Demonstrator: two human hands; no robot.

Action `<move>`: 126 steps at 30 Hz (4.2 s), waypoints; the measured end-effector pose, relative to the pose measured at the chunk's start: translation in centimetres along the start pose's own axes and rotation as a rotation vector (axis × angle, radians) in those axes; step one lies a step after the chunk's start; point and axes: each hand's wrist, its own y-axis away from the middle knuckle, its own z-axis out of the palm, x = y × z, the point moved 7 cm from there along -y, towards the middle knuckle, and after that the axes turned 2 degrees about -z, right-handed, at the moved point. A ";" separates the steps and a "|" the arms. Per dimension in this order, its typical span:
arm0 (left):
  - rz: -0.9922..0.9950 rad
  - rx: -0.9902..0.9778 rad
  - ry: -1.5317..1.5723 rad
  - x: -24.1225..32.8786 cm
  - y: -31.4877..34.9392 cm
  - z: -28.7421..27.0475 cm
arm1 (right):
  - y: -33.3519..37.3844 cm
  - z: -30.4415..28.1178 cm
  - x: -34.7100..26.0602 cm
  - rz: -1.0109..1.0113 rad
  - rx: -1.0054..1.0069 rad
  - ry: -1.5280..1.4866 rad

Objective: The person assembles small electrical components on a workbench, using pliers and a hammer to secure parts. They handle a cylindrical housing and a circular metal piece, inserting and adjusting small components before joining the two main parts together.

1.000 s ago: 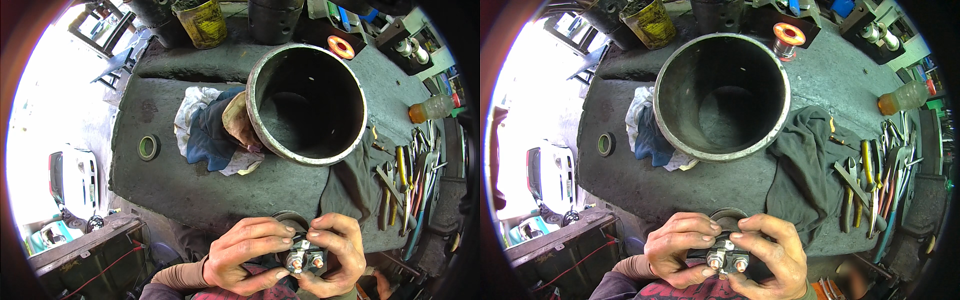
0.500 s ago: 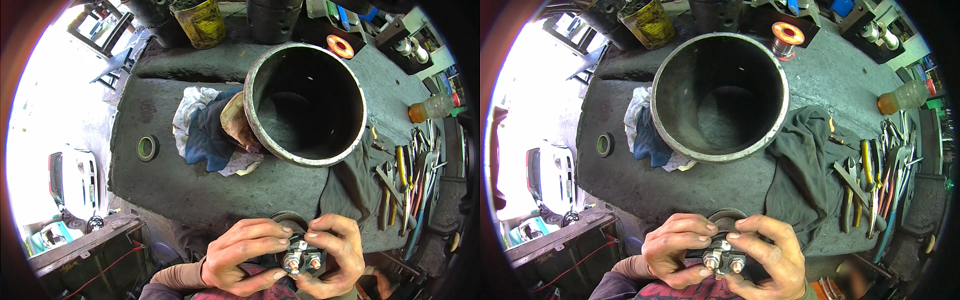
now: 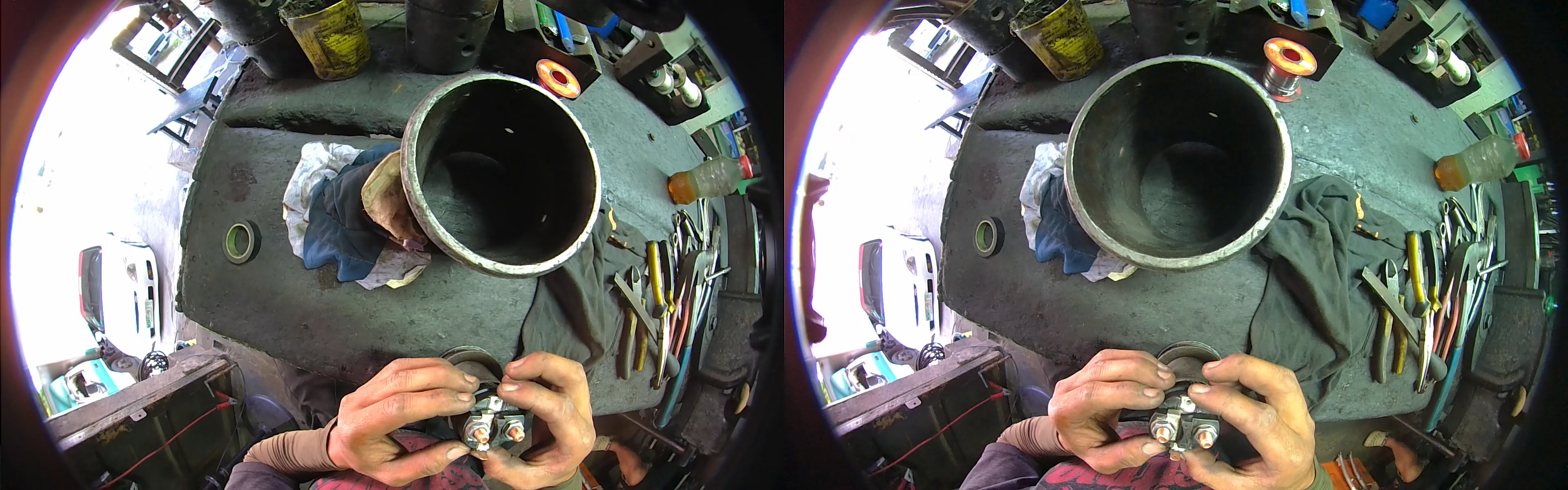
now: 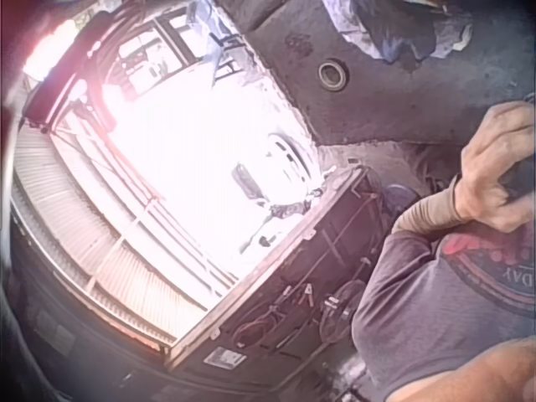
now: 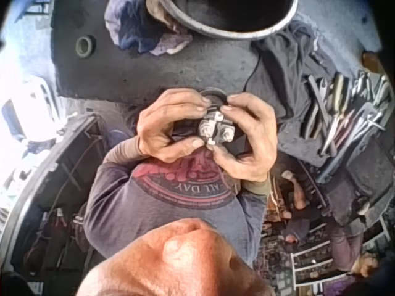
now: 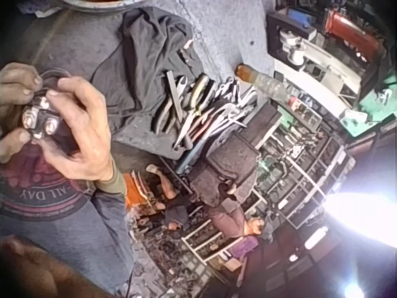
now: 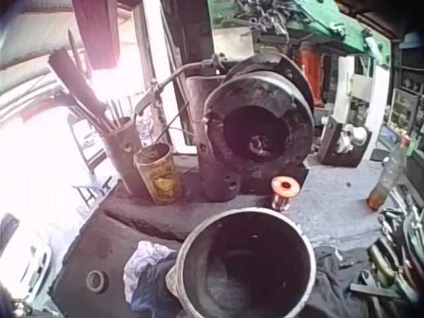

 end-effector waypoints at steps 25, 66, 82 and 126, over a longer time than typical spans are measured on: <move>0.004 0.004 -0.025 0.0 -0.2 0.0 | 0.0 0.1 0.0 0.022 -0.003 0.014; 0.034 0.014 0.032 -0.3 -0.5 0.0 | 0.3 0.2 0.0 0.011 -0.005 0.018; 0.013 -0.114 -0.053 0.6 -1.7 -0.2 | 0.5 0.3 -0.3 0.009 0.044 0.066; -0.039 0.237 -0.250 -0.4 1.5 2.4 | 3.3 1.8 1.4 0.098 0.095 -0.081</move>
